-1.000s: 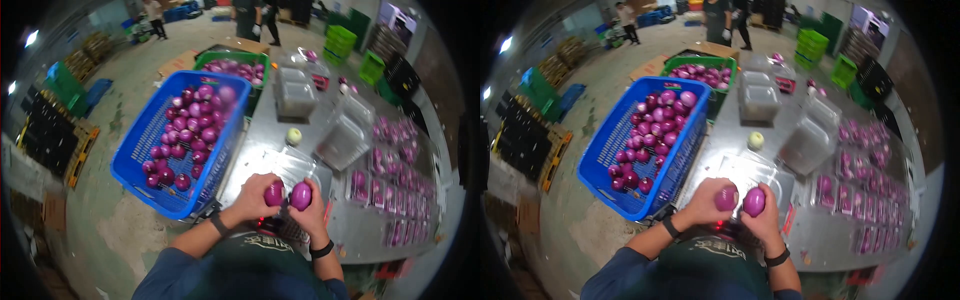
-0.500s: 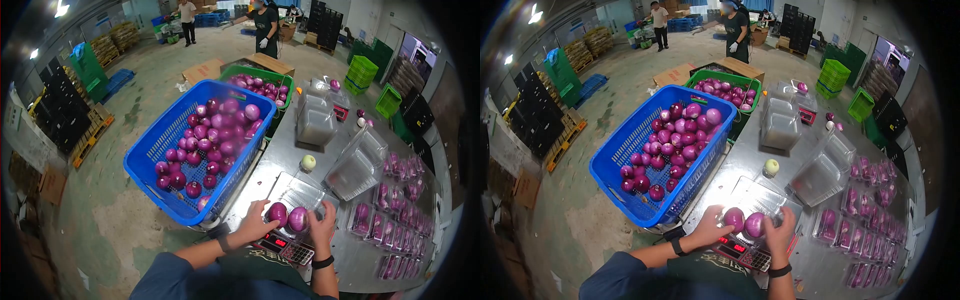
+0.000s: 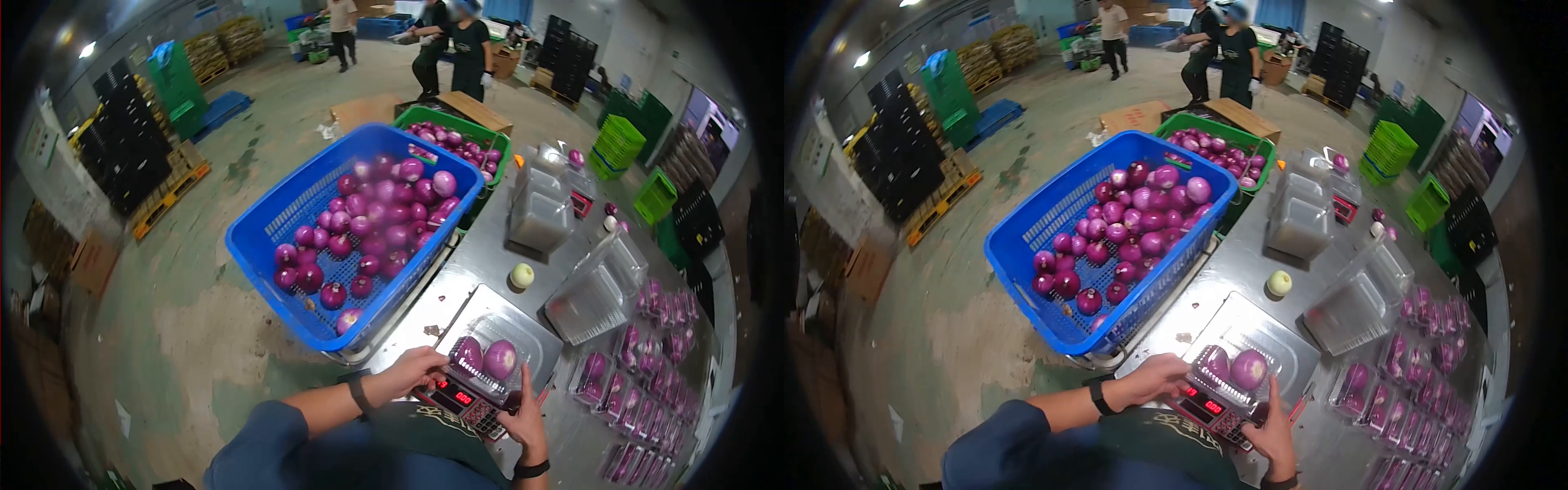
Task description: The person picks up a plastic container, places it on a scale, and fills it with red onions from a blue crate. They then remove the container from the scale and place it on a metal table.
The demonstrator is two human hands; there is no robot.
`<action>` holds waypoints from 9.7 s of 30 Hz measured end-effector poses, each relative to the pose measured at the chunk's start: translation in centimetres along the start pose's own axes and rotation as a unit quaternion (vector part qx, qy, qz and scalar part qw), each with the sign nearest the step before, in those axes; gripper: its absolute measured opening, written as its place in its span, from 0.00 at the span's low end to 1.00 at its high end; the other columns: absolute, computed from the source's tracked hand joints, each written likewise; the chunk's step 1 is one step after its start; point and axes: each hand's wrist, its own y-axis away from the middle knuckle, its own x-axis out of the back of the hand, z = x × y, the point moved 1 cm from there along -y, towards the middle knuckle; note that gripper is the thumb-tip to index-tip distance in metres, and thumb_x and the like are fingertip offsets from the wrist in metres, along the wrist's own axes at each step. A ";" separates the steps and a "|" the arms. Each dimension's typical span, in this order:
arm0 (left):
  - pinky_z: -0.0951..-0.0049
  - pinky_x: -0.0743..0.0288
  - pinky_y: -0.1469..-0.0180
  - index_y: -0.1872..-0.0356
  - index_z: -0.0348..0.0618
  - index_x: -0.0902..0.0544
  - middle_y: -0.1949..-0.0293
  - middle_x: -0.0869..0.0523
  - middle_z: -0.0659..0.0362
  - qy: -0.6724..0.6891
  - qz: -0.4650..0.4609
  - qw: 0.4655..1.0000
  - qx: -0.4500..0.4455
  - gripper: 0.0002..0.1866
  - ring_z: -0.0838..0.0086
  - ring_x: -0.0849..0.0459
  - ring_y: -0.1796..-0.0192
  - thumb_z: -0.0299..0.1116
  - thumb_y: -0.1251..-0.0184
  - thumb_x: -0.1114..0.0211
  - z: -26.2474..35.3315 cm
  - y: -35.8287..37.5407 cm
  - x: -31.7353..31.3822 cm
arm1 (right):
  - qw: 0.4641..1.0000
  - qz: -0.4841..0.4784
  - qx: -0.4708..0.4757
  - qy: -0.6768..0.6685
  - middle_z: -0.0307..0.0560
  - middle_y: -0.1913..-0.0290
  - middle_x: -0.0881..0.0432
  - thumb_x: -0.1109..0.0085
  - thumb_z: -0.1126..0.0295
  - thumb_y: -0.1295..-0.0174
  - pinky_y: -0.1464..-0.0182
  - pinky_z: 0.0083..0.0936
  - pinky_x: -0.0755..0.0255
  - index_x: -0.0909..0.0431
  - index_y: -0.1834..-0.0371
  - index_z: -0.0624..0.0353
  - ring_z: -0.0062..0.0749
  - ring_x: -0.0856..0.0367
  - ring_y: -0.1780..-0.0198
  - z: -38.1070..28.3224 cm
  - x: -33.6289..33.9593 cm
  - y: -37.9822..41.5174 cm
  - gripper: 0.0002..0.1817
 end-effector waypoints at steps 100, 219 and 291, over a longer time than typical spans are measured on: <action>0.52 0.16 0.49 0.56 0.46 0.13 0.59 0.10 0.47 -0.918 0.070 0.391 0.011 0.17 0.50 0.11 0.52 0.39 0.47 0.27 26.0 -4.9 24.6 | 0.968 -0.064 0.031 0.242 0.52 0.69 0.20 0.21 0.70 0.54 0.61 0.44 0.25 0.21 0.68 0.59 0.52 0.19 0.64 -3.8 -3.2 -8.1 0.15; 0.72 0.18 0.62 0.38 0.31 0.28 0.61 0.14 0.54 -0.159 0.010 0.985 -0.060 0.25 0.72 0.14 0.60 0.27 0.33 0.30 -0.5 -3.3 -1.7 | 0.839 0.204 -0.165 -0.477 0.33 0.66 0.30 0.43 0.80 0.31 0.73 0.12 0.39 0.39 0.23 0.67 0.14 0.31 0.69 5.8 2.3 -13.7 0.32; 0.67 0.20 0.58 0.52 0.31 0.16 0.65 0.11 0.57 -0.601 0.287 0.600 -0.444 0.10 0.67 0.14 0.66 0.27 0.29 0.32 11.3 6.8 6.3 | 0.680 0.314 -0.524 0.406 0.50 0.20 0.38 0.35 0.67 0.40 0.26 0.70 0.44 0.38 0.19 0.31 0.58 0.43 0.19 32.2 23.4 21.6 0.42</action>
